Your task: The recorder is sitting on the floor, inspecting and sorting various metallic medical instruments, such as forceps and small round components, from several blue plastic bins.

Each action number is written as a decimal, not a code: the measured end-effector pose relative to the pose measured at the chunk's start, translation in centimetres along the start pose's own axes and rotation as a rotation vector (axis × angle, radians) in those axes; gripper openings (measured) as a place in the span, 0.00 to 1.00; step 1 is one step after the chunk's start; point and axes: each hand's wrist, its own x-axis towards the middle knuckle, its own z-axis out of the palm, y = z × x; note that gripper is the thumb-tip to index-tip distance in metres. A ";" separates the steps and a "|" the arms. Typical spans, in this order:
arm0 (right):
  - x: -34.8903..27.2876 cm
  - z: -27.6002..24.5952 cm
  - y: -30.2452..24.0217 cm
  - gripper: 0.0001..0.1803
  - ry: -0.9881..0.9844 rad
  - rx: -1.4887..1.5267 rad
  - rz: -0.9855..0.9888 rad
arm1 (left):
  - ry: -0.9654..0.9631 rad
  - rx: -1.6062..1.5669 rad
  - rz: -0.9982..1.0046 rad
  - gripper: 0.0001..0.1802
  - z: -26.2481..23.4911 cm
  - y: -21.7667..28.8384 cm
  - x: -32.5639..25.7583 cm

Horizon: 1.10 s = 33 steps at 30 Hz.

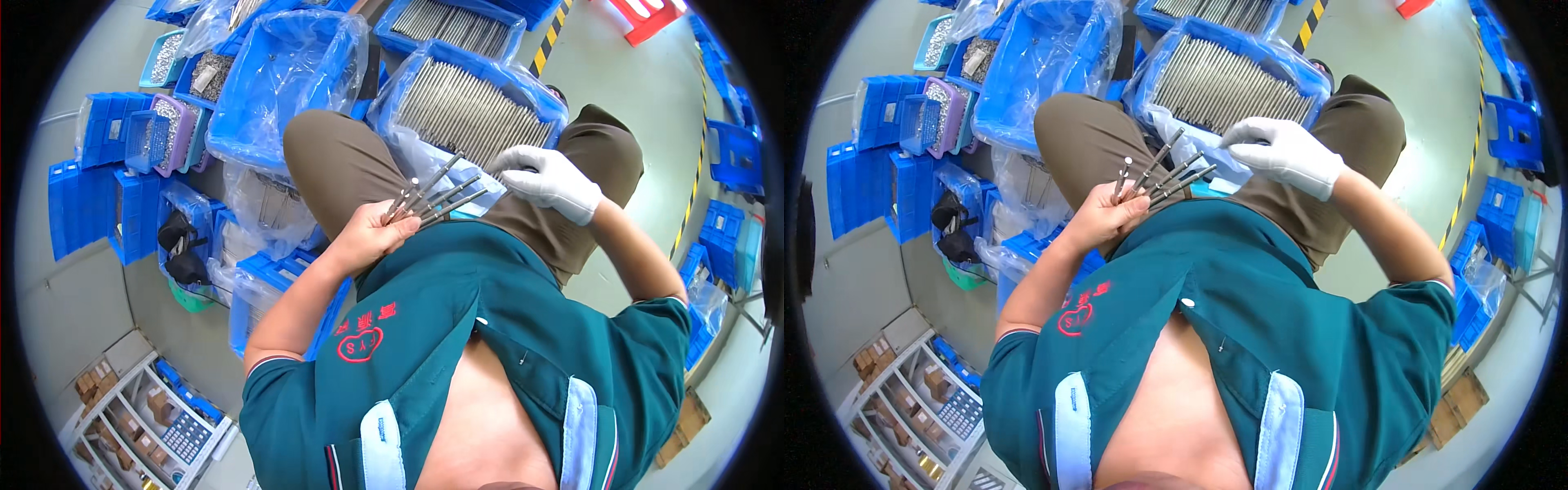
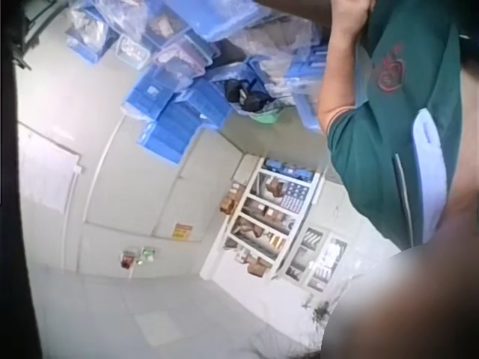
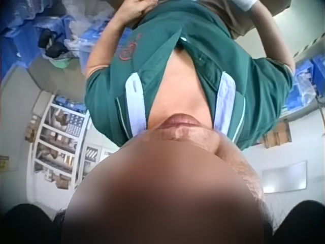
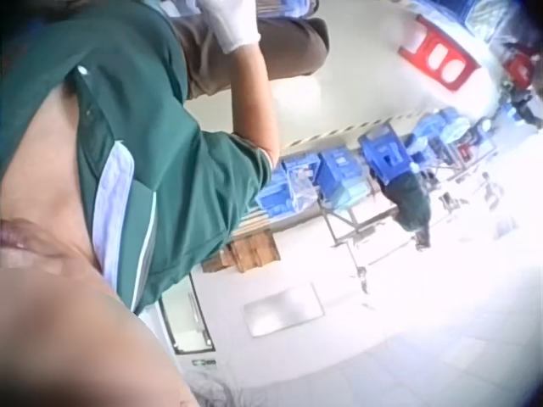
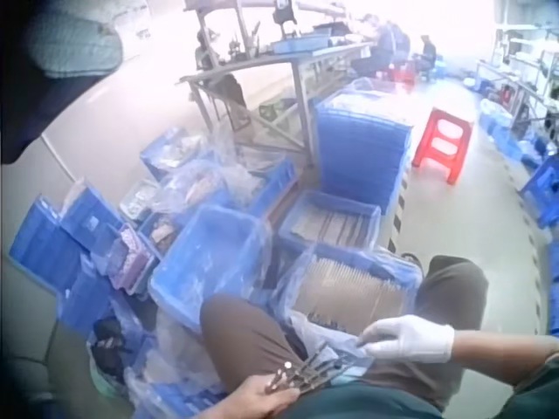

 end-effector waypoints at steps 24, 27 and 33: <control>4.3 4.1 -3.7 0.14 0.337 -0.592 -0.296 | 0.098 -0.060 -0.063 0.15 3.1 -0.6 2.7; 4.3 2.6 -3.3 0.14 0.490 -0.438 -0.380 | 0.160 -0.039 0.001 0.18 2.8 -0.4 2.3; 2.7 0.6 0.5 0.23 0.217 0.515 0.003 | 0.181 0.002 0.037 0.19 1.6 -0.4 1.7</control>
